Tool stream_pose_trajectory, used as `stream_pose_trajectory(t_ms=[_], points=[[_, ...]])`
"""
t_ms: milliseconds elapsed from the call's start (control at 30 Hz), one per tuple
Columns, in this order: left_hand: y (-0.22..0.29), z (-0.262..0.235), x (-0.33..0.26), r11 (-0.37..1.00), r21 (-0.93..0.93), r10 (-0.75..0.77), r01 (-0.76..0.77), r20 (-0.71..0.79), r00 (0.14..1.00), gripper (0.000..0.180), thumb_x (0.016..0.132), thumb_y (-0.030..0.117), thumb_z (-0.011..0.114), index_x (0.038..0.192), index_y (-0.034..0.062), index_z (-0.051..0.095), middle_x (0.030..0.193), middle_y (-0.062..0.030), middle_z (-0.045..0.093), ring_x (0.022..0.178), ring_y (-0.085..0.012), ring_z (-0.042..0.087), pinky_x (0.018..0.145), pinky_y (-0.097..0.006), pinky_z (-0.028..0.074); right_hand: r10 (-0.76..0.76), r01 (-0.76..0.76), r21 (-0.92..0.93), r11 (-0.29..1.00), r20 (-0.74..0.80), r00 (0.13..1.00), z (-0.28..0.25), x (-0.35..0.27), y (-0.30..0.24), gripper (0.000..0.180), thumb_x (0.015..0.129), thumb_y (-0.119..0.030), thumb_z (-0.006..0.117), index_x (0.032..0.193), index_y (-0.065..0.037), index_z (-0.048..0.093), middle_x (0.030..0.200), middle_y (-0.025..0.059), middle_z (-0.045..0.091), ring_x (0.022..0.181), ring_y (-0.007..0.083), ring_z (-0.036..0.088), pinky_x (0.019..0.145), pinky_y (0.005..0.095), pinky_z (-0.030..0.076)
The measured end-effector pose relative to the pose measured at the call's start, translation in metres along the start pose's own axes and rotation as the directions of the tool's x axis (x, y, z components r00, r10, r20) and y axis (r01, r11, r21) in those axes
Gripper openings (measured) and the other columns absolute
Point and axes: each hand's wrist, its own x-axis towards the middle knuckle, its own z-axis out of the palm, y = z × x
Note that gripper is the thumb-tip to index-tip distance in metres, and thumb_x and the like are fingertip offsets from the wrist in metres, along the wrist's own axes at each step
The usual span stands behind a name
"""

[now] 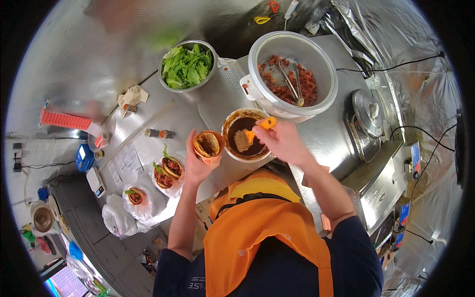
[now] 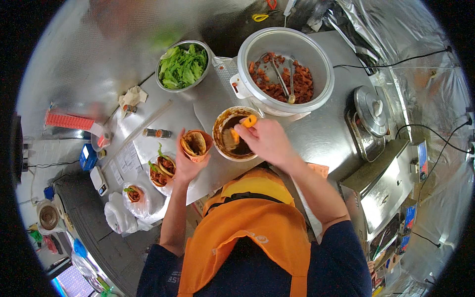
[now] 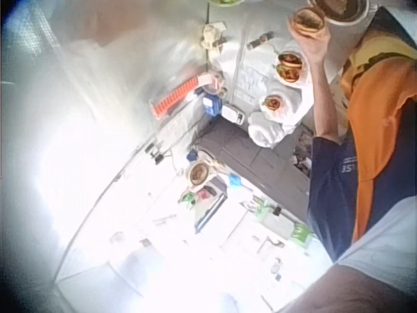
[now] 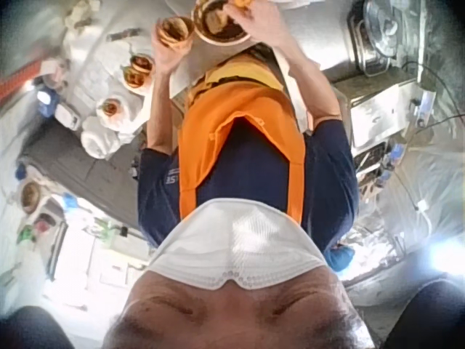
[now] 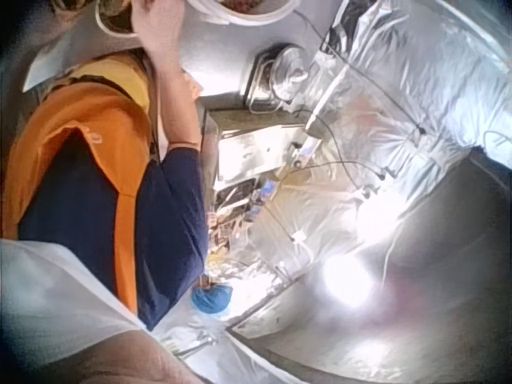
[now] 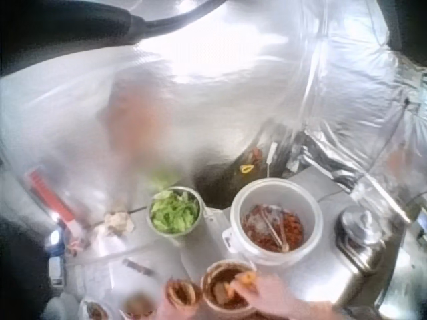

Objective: The person assembles tacos by spreading sauce on tortillas, adding lettuce and cooked meat, and wrapping them in paper. They handle multiple tacos sequentially, using tongs to transfer ingredients from containers to the tortillas.

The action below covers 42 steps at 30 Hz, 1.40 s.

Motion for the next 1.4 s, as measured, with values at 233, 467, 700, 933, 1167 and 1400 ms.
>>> stream_pose_trajectory(t_ms=[233,467,700,933,1167,1400], points=[[0.011,-0.001,0.009,0.998,-0.029,0.06,-0.06,0.02,0.998,0.115,0.07,0.005,0.092,0.163,0.0034,0.025,0.146,-0.0153,0.054,0.133,-0.0262,0.058,0.114,-0.039,0.047,0.176,-0.391,-0.681,0.619,-0.364,0.914,-0.028,0.119,0.15,0.07,0.092,-0.05,0.077,0.129,0.007,0.063,0.135,0.0324,0.06,0.125,0.0465,0.061,0.098,0.0498,0.055],[-0.006,-0.016,-0.005,0.995,-0.098,0.003,-0.015,-0.121,0.993,0.109,0.07,0.004,0.092,0.16,0.0019,0.03,0.146,-0.0153,0.053,0.134,-0.0267,0.057,0.114,-0.039,0.048,0.199,-0.271,-0.454,0.849,-0.2,0.959,-0.091,0.089,0.108,0.035,0.099,-0.029,0.065,0.111,0.003,0.068,0.097,0.0288,0.074,0.092,0.0473,0.072,0.082,0.0536,0.056],[-0.008,-0.011,0.006,0.994,-0.098,0.028,-0.042,-0.137,0.99,0.112,0.071,0.003,0.092,0.162,0.0022,0.026,0.147,-0.0147,0.053,0.135,-0.0263,0.056,0.116,-0.04,0.046,0.039,0.002,-0.425,0.905,0.089,0.995,0.022,0.152,0.002,0.044,0.104,-0.039,0.062,0.105,0.004,0.071,0.096,0.027,0.074,0.091,0.0433,0.073,0.082,0.0534,0.057],[0.012,-0.013,0.02,0.996,-0.078,0.02,-0.036,-0.196,0.98,0.108,0.072,0.003,0.092,0.159,0.0004,0.029,0.145,-0.0146,0.051,0.134,-0.0261,0.056,0.114,-0.038,0.047,0.168,-0.02,-0.46,0.888,0.283,0.944,0.112,0.224,0.017,0.043,0.1,-0.04,0.068,0.095,0.002,0.073,0.082,0.0185,0.075,0.081,0.0395,0.074,0.076,0.0523,0.058],[-0.011,-0.019,0.039,0.985,-0.173,-0.044,-0.004,-0.271,0.962,0.111,0.071,0.006,0.094,0.16,0.0006,0.028,0.147,-0.0145,0.048,0.138,-0.0273,0.052,0.117,-0.039,0.044,0.115,-0.081,-0.137,0.987,0.259,0.959,0.08,0.185,0.018,0.032,0.101,-0.031,0.067,0.092,-0.001,0.073,0.071,0.0116,0.072,0.064,0.0246,0.073,0.063,0.0398,0.055],[0.0,-0.028,0.116,0.993,-0.046,0.077,-0.109,-0.455,0.887,0.112,0.068,0.01,0.097,0.159,0.0005,0.032,0.146,-0.0148,0.05,0.135,-0.029,0.055,0.115,-0.04,0.046,-0.083,0.091,-0.043,0.995,0.164,0.983,0.025,0.093,-0.05,0.02,0.099,-0.02,0.071,0.107,-0.002,0.071,0.077,0.0116,0.073,0.06,0.0253,0.069,0.058,0.036,0.053]])
